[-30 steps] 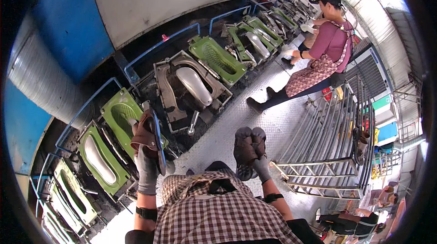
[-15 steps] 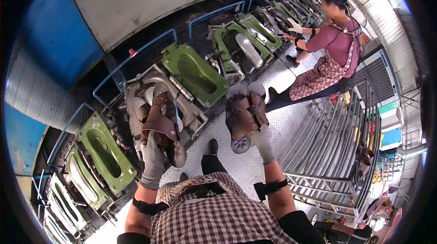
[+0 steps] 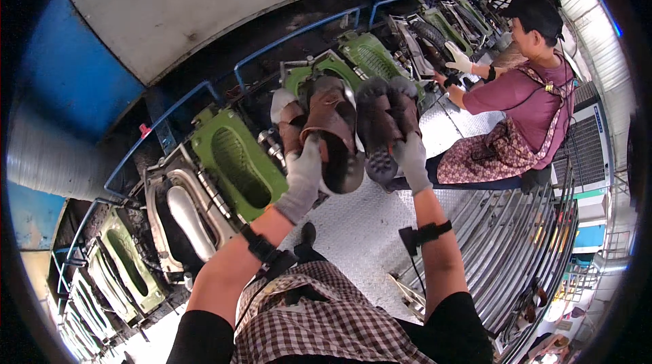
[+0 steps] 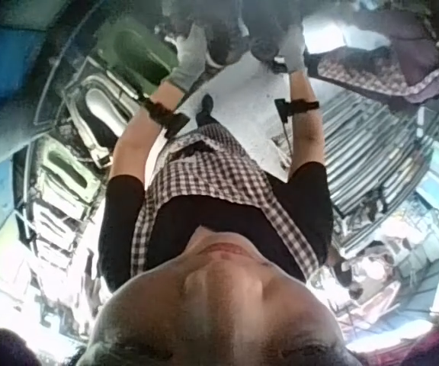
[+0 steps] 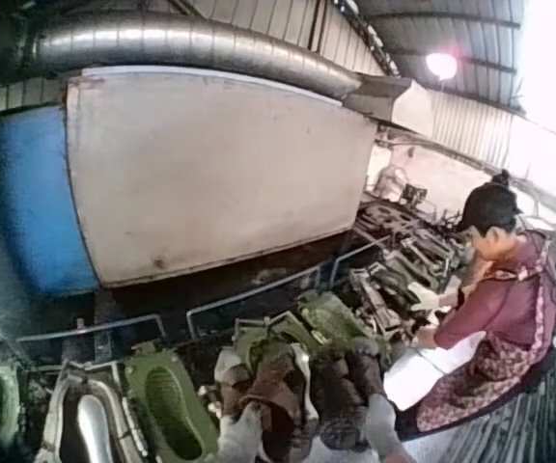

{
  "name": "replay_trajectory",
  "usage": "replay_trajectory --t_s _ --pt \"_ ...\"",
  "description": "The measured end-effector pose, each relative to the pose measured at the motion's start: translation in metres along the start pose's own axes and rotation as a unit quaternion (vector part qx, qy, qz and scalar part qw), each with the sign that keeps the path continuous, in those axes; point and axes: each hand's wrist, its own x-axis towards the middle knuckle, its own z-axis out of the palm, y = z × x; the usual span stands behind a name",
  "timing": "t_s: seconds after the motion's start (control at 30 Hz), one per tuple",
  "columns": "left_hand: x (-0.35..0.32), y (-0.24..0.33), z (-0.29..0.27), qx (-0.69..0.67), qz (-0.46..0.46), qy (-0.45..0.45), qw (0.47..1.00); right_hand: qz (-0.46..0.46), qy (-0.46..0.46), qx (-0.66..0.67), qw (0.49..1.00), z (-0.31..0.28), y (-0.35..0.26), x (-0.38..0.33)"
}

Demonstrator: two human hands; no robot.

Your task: Operating a sandal molding machine by placing blue insoles into molds and adding the upper straps.

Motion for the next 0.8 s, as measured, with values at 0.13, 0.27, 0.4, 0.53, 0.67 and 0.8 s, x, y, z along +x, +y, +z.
replay_trajectory --t_s 0.13,0.27,0.4,0.53,0.67,0.8 --pt "0.087 -0.058 0.049 0.203 -0.039 0.099 0.973 0.015 -0.018 -0.023 0.999 0.006 -0.034 0.11" --pt "0.132 -0.086 0.086 0.116 -0.174 -0.097 0.973 0.038 -0.028 0.014 0.999 0.021 -0.008 0.169" --pt "0.142 -0.085 0.078 0.007 -0.171 -0.071 0.983 0.038 0.023 0.139 0.989 0.035 -0.001 0.154" --pt "0.121 -0.052 0.056 -0.078 -0.153 -0.136 0.976 -0.171 0.052 0.301 0.937 0.038 -0.023 0.075" --pt "0.056 -0.012 0.019 0.045 -0.034 -0.252 0.966 -0.159 -0.105 0.452 0.871 0.026 -0.115 0.007" --pt "-0.02 0.045 -0.047 -0.049 -0.102 -0.201 0.973 0.032 -0.262 0.546 0.795 0.051 -0.15 -0.053"
